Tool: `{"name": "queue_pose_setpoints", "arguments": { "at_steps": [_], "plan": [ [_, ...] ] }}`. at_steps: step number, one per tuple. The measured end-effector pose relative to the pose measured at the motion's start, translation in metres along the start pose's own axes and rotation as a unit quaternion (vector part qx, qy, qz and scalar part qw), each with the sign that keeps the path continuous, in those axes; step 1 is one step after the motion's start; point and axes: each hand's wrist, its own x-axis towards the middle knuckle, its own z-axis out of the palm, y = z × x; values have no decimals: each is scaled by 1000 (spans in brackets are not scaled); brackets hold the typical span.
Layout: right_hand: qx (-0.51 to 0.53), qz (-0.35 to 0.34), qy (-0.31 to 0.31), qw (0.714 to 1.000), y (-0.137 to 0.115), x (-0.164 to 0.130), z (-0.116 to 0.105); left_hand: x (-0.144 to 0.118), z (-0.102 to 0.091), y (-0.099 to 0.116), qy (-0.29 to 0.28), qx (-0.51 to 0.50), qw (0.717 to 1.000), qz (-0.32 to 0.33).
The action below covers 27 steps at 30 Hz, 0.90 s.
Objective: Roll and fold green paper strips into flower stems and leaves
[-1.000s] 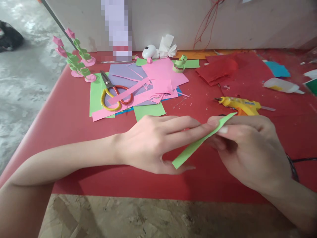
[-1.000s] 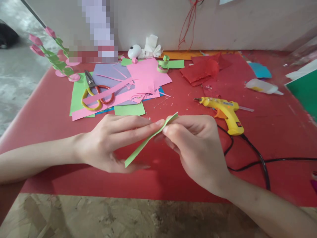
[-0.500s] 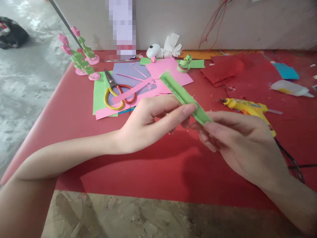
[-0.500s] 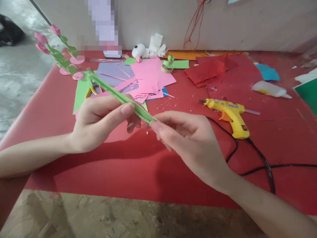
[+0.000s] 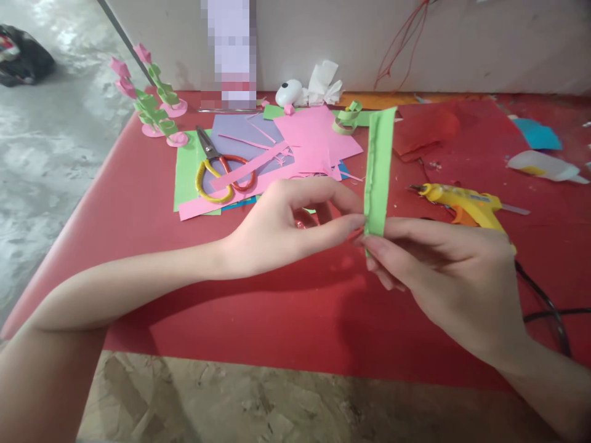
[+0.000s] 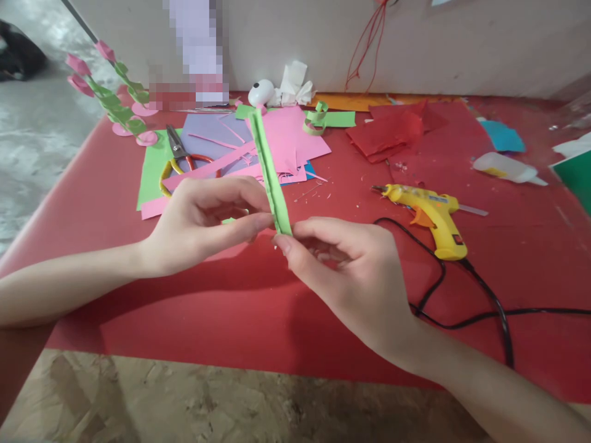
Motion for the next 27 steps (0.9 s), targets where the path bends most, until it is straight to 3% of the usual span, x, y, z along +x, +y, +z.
{"name": "queue_pose_setpoints", "arguments": {
  "at_steps": [8,13,21,24,27],
  "plan": [
    [-85,-95,-28,991,-2,4,-2,2,-2,1,-54,23,998,-7],
    [-112,-105,-49,987,-1,6,-5,-1,-2,-1,-90,107,989,55],
    [-127,-115,-41,984,1,5,-5,-4,-1,0,-66,183,974,120],
    [-140,-122,-21,982,0,6,-5,-4,0,1,-48,161,981,101],
    [-146,-132,-12,980,1,6,-6,-3,1,3,-42,74,995,49]
  ]
}}
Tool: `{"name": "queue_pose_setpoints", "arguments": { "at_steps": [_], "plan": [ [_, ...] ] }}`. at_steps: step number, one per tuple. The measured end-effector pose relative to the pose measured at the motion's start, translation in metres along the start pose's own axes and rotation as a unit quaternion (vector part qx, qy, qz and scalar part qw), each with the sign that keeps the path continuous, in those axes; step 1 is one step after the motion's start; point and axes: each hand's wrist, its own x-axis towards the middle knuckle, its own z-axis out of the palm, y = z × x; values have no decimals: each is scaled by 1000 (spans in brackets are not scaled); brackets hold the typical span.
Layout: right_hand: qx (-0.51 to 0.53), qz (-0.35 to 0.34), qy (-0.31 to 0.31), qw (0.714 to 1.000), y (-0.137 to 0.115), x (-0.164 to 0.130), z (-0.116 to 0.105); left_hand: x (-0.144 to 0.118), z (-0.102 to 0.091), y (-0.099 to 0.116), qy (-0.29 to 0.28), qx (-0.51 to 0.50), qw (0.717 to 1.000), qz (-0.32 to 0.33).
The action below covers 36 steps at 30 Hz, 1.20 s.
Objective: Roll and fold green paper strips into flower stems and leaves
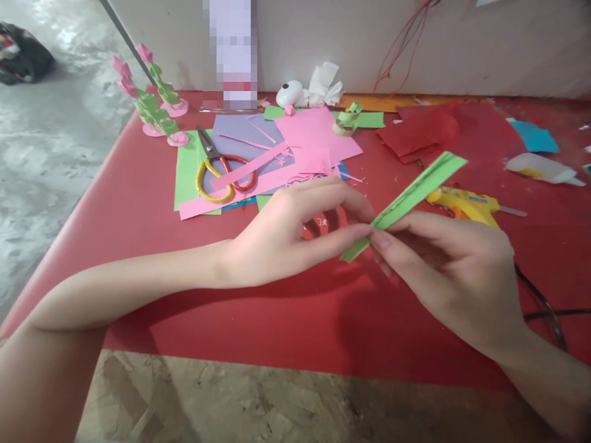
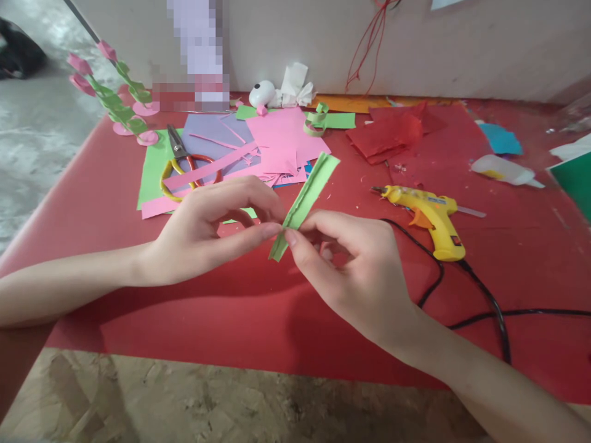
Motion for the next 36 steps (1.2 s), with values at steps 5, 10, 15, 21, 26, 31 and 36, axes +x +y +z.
{"name": "queue_pose_setpoints", "arguments": {
  "at_steps": [5,10,15,21,26,31,36],
  "plan": [
    [8,-16,8,1000,-3,1,-1,3,2,-4,-19,-224,971,-79],
    [-10,-27,20,999,-7,2,-4,4,4,-14,-31,-340,931,-129],
    [-34,-32,38,998,-6,2,-4,2,6,-18,-21,-348,929,-123],
    [-45,-4,67,997,-5,-1,0,-1,8,-18,23,-241,968,-58],
    [-26,18,118,992,-4,-7,4,-3,12,-18,69,-150,986,23],
    [-63,-8,95,993,-8,-10,0,-5,14,-18,101,-131,985,53],
    [-89,-57,103,989,-11,-11,-3,-4,11,-16,139,-135,979,60]
  ]
}}
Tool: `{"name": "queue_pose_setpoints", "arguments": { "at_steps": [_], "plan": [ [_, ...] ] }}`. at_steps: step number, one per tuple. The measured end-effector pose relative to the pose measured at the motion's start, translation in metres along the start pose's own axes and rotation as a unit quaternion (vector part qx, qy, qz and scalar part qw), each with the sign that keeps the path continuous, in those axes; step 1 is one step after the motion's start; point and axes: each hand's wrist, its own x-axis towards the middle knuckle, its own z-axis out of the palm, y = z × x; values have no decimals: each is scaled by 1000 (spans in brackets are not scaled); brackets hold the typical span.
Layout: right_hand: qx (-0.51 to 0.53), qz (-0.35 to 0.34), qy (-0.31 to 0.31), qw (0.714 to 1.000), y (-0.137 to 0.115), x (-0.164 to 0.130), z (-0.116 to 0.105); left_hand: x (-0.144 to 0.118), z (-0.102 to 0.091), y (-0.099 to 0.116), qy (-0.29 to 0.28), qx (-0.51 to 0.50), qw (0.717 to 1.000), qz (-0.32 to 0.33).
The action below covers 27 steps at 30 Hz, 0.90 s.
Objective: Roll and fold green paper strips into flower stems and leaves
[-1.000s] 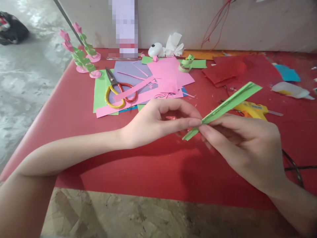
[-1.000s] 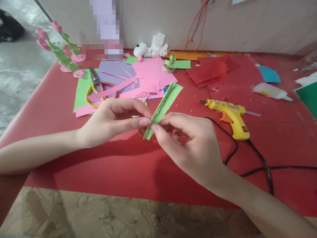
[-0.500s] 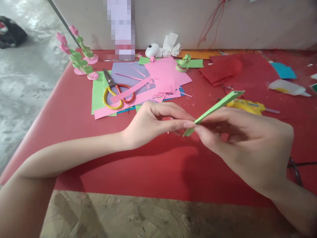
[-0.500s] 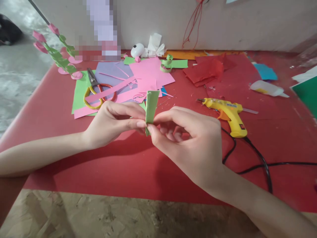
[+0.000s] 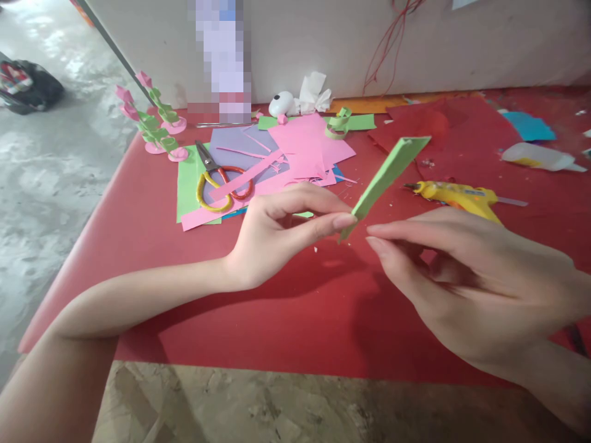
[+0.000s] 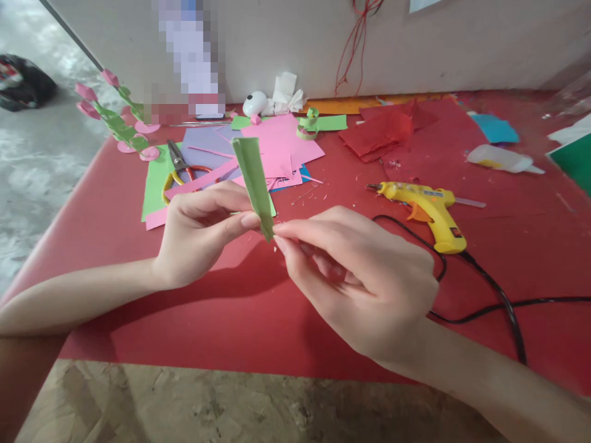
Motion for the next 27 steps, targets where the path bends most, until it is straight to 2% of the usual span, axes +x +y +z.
{"name": "queue_pose_setpoints", "arguments": {
  "at_steps": [8,15,20,27],
  "plan": [
    [81,10,-21,996,-4,-1,3,-3,1,-2,3,12,1000,20],
    [45,40,-31,998,-4,-3,-1,-3,-2,-2,-6,45,999,29],
    [34,10,-15,999,-1,-1,1,-1,-3,0,-25,87,994,57],
    [9,36,-19,999,-6,1,2,0,-4,-1,-23,124,986,107]
  ]
}}
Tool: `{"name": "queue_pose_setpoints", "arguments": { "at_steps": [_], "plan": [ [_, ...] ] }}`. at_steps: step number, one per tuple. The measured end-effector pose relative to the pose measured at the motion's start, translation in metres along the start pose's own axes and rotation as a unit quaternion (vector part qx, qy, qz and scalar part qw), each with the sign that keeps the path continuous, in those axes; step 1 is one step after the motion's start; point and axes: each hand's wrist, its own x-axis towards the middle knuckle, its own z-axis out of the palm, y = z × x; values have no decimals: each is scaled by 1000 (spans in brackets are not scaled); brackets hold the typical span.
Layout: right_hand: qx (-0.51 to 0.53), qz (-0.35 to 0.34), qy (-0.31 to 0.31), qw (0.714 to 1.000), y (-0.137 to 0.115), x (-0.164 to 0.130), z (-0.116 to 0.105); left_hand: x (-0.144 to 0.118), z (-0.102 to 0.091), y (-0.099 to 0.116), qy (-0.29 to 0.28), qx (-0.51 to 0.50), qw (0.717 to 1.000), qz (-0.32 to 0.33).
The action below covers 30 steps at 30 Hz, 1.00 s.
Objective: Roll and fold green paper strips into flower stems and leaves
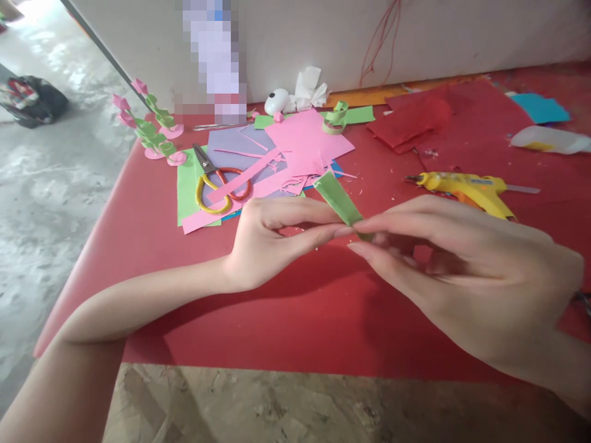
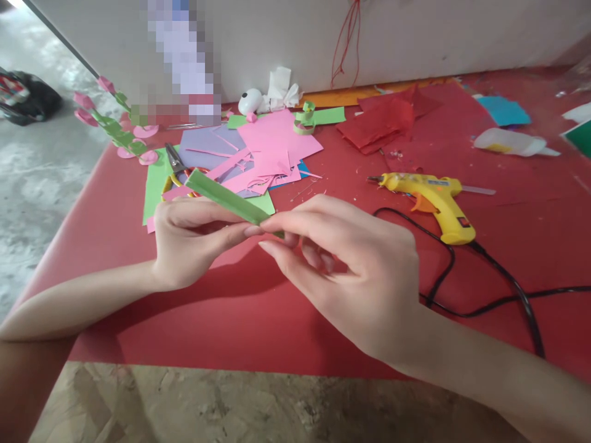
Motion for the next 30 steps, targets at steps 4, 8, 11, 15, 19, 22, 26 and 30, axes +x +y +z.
{"name": "queue_pose_setpoints", "arguments": {
  "at_steps": [4,8,11,15,19,22,26,30],
  "plan": [
    [-17,6,6,1000,0,-1,-1,1,0,1,0,-2,1000,13],
    [-4,0,-4,1000,1,-1,0,0,0,2,-7,-4,1000,15],
    [5,-9,-18,1000,1,-1,2,0,1,3,-11,6,1000,7],
    [2,-25,-34,999,0,0,2,0,0,4,-10,19,1000,7],
    [-6,-10,-36,999,-2,0,-4,2,-3,7,-3,6,1000,-7],
    [-2,29,-32,999,-2,1,-8,3,-4,9,11,-33,997,-69],
    [2,49,-10,999,-2,-1,-8,4,-1,9,33,-88,984,-151],
    [-31,9,-15,999,-2,-3,-3,4,3,7,51,-143,971,-183]
  ]
}}
